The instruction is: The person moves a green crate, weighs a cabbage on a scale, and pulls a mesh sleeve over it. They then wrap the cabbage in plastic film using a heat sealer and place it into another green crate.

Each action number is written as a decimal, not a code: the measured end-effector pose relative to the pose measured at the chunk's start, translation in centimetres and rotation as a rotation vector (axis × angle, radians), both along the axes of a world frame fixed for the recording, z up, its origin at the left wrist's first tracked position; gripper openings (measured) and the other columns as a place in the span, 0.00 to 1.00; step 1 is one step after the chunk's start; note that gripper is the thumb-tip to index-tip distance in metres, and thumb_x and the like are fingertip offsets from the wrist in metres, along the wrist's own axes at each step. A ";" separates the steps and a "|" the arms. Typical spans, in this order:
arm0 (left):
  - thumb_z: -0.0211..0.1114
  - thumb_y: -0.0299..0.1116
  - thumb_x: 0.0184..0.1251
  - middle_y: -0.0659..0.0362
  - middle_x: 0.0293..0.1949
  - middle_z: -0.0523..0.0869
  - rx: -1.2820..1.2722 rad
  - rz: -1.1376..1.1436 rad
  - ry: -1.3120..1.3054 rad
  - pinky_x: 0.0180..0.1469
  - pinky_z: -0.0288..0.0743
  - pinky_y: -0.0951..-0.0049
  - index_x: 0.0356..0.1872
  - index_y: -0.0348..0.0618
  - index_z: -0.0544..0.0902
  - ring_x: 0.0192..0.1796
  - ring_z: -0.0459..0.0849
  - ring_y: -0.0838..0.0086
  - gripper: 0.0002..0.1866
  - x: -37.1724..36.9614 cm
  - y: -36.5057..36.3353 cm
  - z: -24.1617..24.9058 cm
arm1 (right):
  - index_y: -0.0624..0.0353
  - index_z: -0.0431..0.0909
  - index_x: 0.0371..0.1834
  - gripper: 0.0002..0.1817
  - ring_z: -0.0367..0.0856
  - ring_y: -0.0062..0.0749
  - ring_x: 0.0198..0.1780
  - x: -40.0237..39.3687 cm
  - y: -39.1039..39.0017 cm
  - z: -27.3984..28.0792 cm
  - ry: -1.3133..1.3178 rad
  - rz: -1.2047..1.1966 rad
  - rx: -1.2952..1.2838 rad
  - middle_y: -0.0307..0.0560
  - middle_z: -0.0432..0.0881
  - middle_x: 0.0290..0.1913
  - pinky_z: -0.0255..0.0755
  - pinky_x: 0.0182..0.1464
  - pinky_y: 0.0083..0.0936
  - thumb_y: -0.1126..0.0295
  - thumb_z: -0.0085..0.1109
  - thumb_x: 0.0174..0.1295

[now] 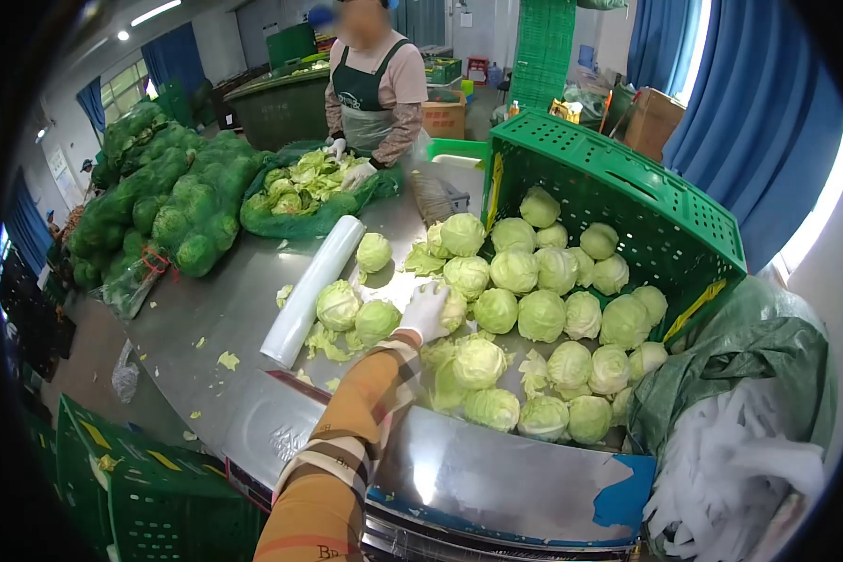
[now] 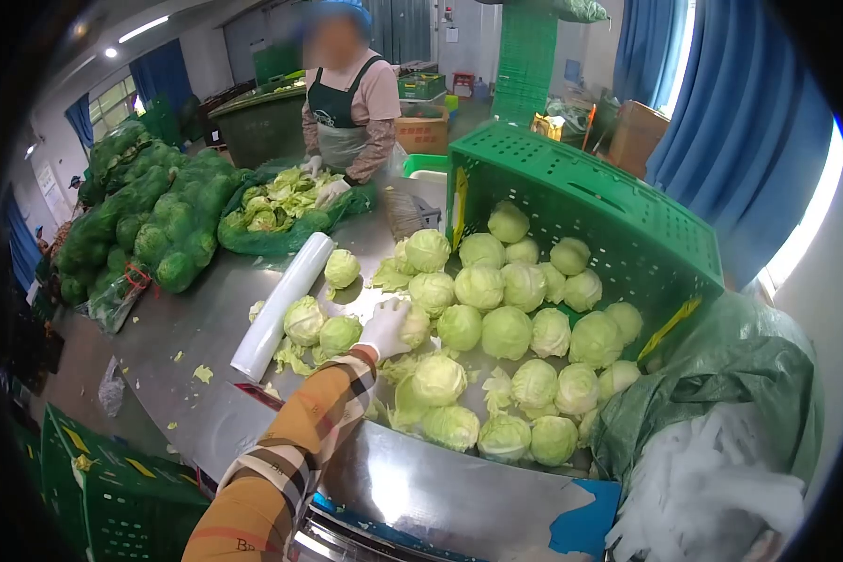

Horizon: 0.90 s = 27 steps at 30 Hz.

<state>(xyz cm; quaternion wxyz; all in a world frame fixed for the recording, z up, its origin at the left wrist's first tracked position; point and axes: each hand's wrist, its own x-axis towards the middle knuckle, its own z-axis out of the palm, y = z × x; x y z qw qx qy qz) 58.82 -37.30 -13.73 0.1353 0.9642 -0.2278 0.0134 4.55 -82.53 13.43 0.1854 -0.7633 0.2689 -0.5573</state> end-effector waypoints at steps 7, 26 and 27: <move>0.81 0.39 0.38 0.45 0.63 0.68 -0.614 0.147 -0.238 0.69 0.64 0.56 0.65 0.42 0.66 0.65 0.66 0.47 0.48 -6.1 3.8 3.7 | 0.70 0.70 0.62 0.20 0.73 0.39 0.60 -0.3 -0.6 0.5 0.100 0.097 -0.116 0.55 0.76 0.59 0.65 0.65 0.35 0.70 0.52 0.72; 0.79 0.36 0.43 0.46 0.67 0.65 -0.126 0.489 -0.246 0.68 0.61 0.48 0.67 0.43 0.67 0.68 0.61 0.41 0.45 -34.3 19.7 11.1 | 0.68 0.72 0.53 0.15 0.77 0.29 0.39 1.3 -10.8 -10.8 0.278 0.107 0.278 0.45 0.80 0.42 0.72 0.41 0.23 0.73 0.52 0.65; 0.78 0.35 0.45 0.45 0.69 0.64 -0.177 0.461 -0.279 0.69 0.60 0.50 0.69 0.43 0.65 0.69 0.61 0.42 0.46 -34.3 20.1 10.7 | 0.75 0.67 0.62 0.23 0.80 0.40 0.49 1.2 -11.3 -11.5 0.637 0.004 0.789 0.54 0.81 0.47 0.75 0.52 0.31 0.78 0.49 0.63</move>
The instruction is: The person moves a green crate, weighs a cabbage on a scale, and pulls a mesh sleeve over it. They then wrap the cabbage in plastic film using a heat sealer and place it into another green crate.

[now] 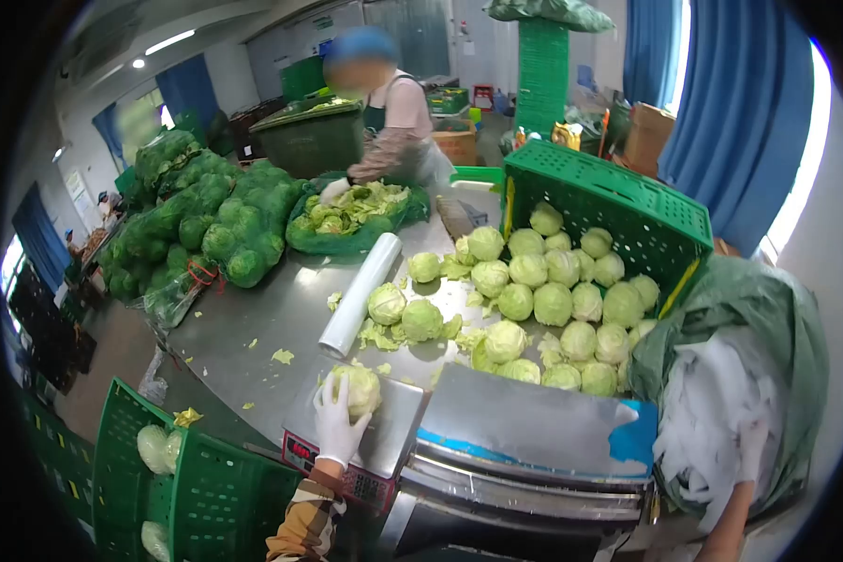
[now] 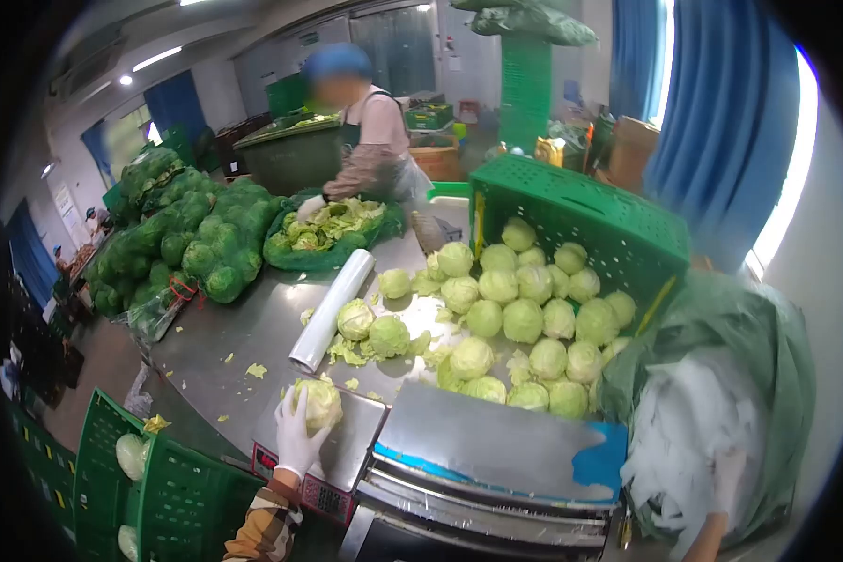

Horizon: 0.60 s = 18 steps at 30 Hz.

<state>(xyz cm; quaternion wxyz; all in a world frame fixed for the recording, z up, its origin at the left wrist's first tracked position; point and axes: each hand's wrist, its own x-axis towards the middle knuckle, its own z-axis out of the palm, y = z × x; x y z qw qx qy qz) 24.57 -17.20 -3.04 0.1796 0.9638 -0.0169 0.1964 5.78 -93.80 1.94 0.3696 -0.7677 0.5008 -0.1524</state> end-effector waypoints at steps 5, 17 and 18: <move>0.73 0.29 0.51 0.42 0.72 0.61 -0.269 -0.089 -0.032 0.76 0.53 0.59 0.73 0.36 0.59 0.73 0.60 0.49 0.46 0.0 1.4 0.4 | 0.62 0.77 0.55 0.13 0.74 0.18 0.32 -2.6 1.5 1.7 -0.791 0.072 0.084 0.35 0.76 0.35 0.74 0.36 0.18 0.71 0.53 0.71; 0.63 0.29 0.67 0.44 0.66 0.72 -0.503 -0.155 -0.153 0.69 0.63 0.63 0.70 0.31 0.65 0.69 0.70 0.58 0.31 -2.3 -4.2 0.9 | 0.57 0.72 0.56 0.13 0.76 0.28 0.45 -4.4 9.6 2.5 -1.559 0.001 0.869 0.41 0.79 0.50 0.72 0.46 0.29 0.65 0.51 0.73; 0.62 0.28 0.67 0.47 0.65 0.73 -0.685 -0.245 -0.098 0.68 0.65 0.65 0.69 0.32 0.66 0.67 0.72 0.62 0.30 -3.5 -6.7 1.4 | 0.57 0.72 0.56 0.13 0.76 0.28 0.45 -4.2 10.3 2.2 -1.545 0.007 0.880 0.41 0.79 0.50 0.72 0.46 0.29 0.65 0.51 0.73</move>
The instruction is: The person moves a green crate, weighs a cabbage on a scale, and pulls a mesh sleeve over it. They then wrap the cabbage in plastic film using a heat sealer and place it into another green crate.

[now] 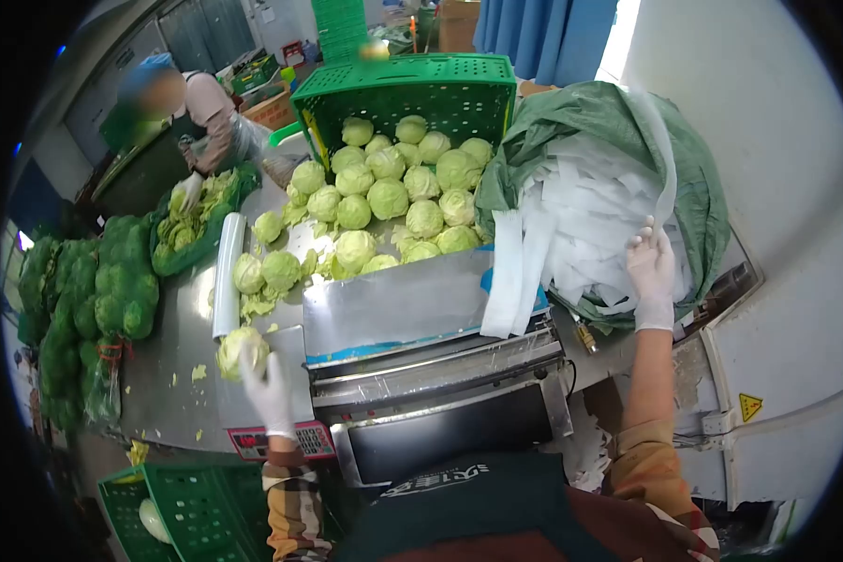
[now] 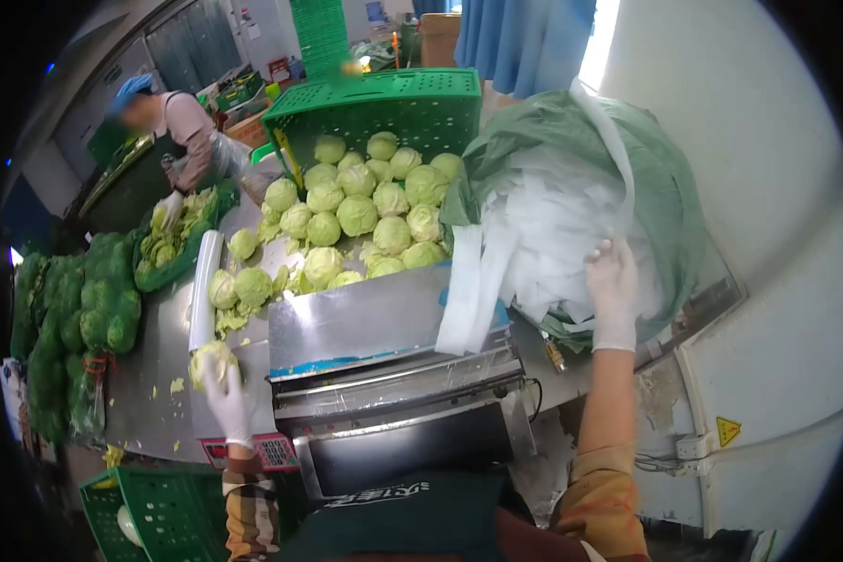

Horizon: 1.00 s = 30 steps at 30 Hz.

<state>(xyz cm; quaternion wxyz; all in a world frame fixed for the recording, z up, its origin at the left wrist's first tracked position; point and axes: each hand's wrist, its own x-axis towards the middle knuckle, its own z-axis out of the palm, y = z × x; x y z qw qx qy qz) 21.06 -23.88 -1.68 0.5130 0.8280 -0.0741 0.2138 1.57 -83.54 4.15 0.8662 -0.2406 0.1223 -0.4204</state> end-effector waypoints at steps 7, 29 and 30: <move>0.64 0.25 0.65 0.52 0.58 0.81 -0.191 -0.540 0.185 0.65 0.69 0.67 0.63 0.36 0.73 0.62 0.78 0.65 0.24 -10.5 -13.6 3.1 | 0.64 0.73 0.56 0.17 0.82 0.37 0.48 5.1 16.8 -0.3 0.145 0.738 -0.567 0.52 0.80 0.49 0.78 0.48 0.33 0.65 0.52 0.71; 0.59 0.26 0.72 0.53 0.50 0.86 -0.229 -0.219 0.301 0.56 0.75 0.74 0.58 0.34 0.78 0.51 0.84 0.72 0.16 -12.1 -6.3 1.7 | 0.57 0.79 0.47 0.08 0.75 0.24 0.42 -1.0 -8.8 3.7 0.329 -0.064 -0.547 0.38 0.79 0.42 0.69 0.46 0.25 0.71 0.53 0.69; 0.56 0.27 0.74 0.53 0.50 0.86 -0.198 -0.236 0.337 0.58 0.74 0.73 0.58 0.33 0.78 0.52 0.83 0.72 0.15 -12.0 -6.8 2.2 | 0.57 0.76 0.51 0.10 0.73 0.23 0.44 -1.6 -8.0 4.7 0.163 0.112 -0.437 0.39 0.77 0.44 0.68 0.48 0.24 0.72 0.52 0.69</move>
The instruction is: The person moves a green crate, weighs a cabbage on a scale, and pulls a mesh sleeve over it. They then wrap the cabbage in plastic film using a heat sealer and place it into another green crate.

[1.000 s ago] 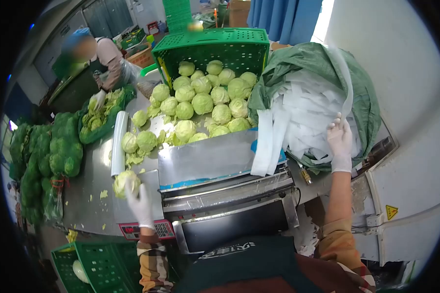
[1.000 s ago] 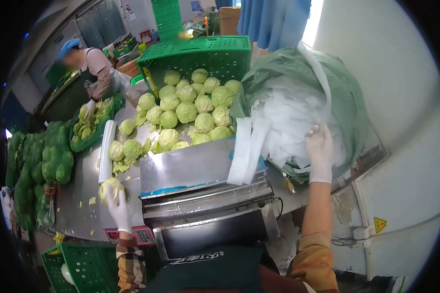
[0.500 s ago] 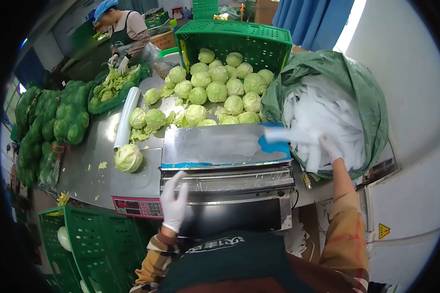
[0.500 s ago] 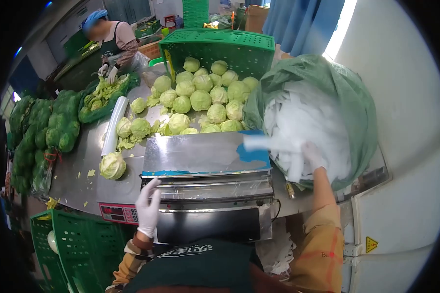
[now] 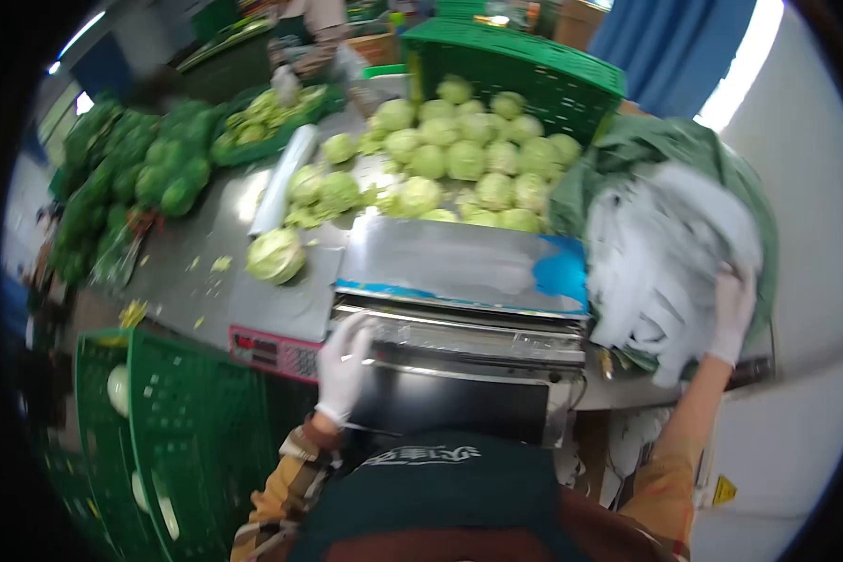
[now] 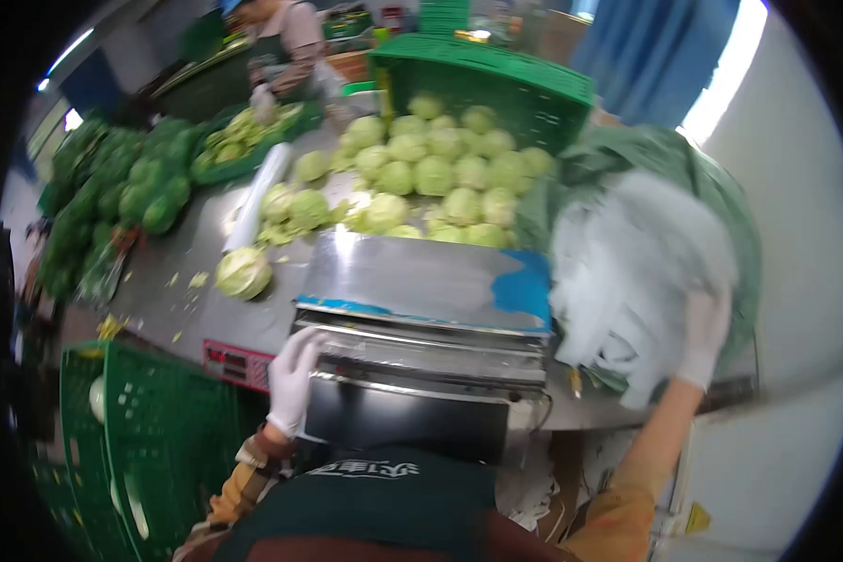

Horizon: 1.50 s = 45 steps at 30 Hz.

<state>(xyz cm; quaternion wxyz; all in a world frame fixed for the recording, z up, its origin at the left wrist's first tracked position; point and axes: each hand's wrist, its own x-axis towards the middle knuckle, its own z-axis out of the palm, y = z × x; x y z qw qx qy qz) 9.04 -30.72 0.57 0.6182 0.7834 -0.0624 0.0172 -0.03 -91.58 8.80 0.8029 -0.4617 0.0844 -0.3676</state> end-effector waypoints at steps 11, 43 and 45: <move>0.51 0.39 0.79 0.50 0.61 0.77 -0.586 -0.223 -0.004 0.63 0.68 0.73 0.66 0.36 0.69 0.62 0.75 0.71 0.22 -0.9 -10.8 0.9 | 0.65 0.72 0.52 0.13 0.77 0.20 0.46 7.2 39.7 -6.3 0.380 0.613 -0.663 0.40 0.79 0.45 0.72 0.50 0.22 0.77 0.55 0.66; 0.48 0.47 0.80 0.71 0.18 0.68 -1.437 -0.168 0.860 0.19 0.58 0.82 0.43 0.46 0.78 0.16 0.64 0.84 0.17 0.6 10.7 7.1 | 0.63 0.85 0.33 0.08 0.77 0.15 0.28 17.7 48.1 -6.2 0.469 0.987 -1.024 0.37 0.83 0.29 0.73 0.32 0.17 0.74 0.56 0.66; 0.55 0.40 0.77 0.70 0.22 0.75 -1.403 -0.375 0.815 0.20 0.60 0.82 0.48 0.45 0.77 0.18 0.67 0.84 0.11 0.7 11.7 4.0 | 0.64 0.81 0.31 0.12 0.81 0.18 0.34 22.0 47.7 -6.2 0.549 0.861 -0.655 0.40 0.85 0.33 0.75 0.37 0.19 0.71 0.53 0.71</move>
